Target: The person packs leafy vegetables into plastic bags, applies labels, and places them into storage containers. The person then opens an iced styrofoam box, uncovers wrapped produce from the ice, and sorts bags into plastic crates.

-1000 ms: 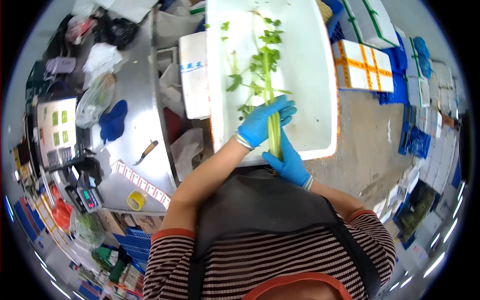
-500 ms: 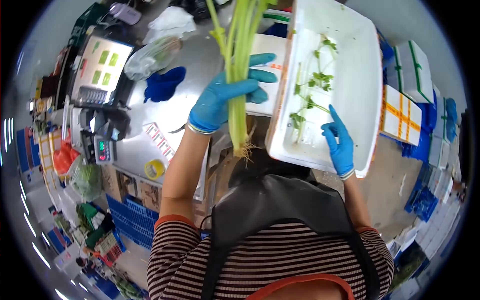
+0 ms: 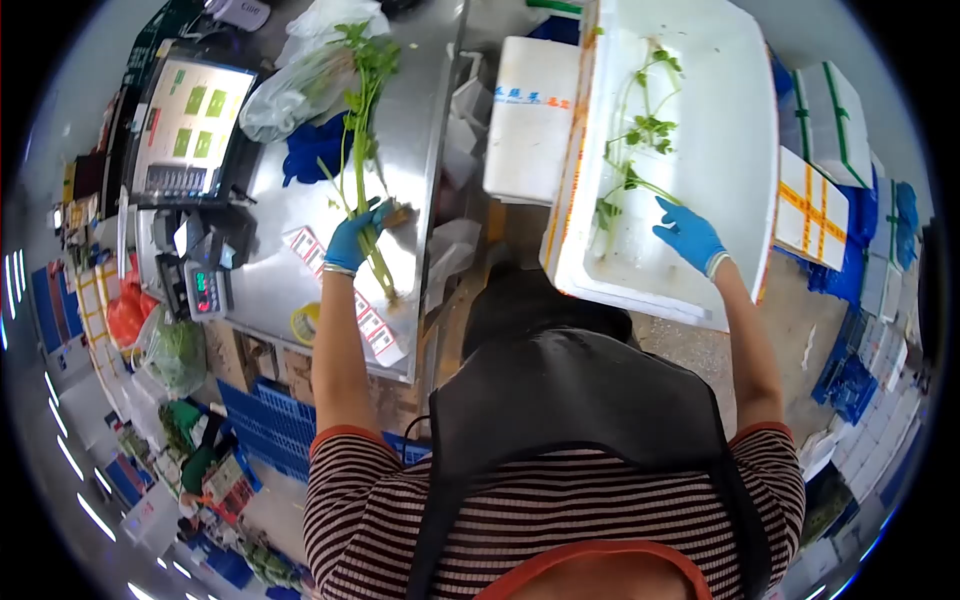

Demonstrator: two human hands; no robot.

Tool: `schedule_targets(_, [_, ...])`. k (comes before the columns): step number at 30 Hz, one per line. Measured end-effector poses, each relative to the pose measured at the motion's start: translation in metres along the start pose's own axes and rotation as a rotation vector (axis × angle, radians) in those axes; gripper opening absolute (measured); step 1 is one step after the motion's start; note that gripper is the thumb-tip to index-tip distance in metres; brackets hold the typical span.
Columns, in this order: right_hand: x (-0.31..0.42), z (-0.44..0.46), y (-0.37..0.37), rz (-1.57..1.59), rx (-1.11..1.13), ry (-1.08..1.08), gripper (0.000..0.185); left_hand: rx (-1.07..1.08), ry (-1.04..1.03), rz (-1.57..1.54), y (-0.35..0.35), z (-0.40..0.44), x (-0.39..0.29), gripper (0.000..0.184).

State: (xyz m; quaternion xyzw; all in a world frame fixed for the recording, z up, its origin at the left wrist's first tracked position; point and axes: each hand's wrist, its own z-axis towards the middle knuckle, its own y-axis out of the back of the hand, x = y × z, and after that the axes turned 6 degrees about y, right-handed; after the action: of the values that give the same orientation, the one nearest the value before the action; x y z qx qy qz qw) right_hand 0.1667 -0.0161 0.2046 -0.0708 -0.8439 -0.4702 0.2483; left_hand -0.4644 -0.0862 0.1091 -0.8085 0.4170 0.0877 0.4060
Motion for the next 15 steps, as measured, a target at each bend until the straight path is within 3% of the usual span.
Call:
schedule_targets(3, [0.016,0.01,0.015,0.24,0.011,-0.031,0.052,0.111,-0.12,-0.077,-0.075,-0.019,-0.007,0.054])
schedule_targets(9, [0.01,0.032,0.003,0.289,-0.021,0.023,0.046,0.229,-0.256,-0.065,-0.164,-0.033,-0.013,0.06])
schedule_targets(15, [0.13,0.021,0.052,0.505,-0.367,0.149,0.031,0.278,-0.311,-0.118,-0.233,-0.026,-0.011,0.062])
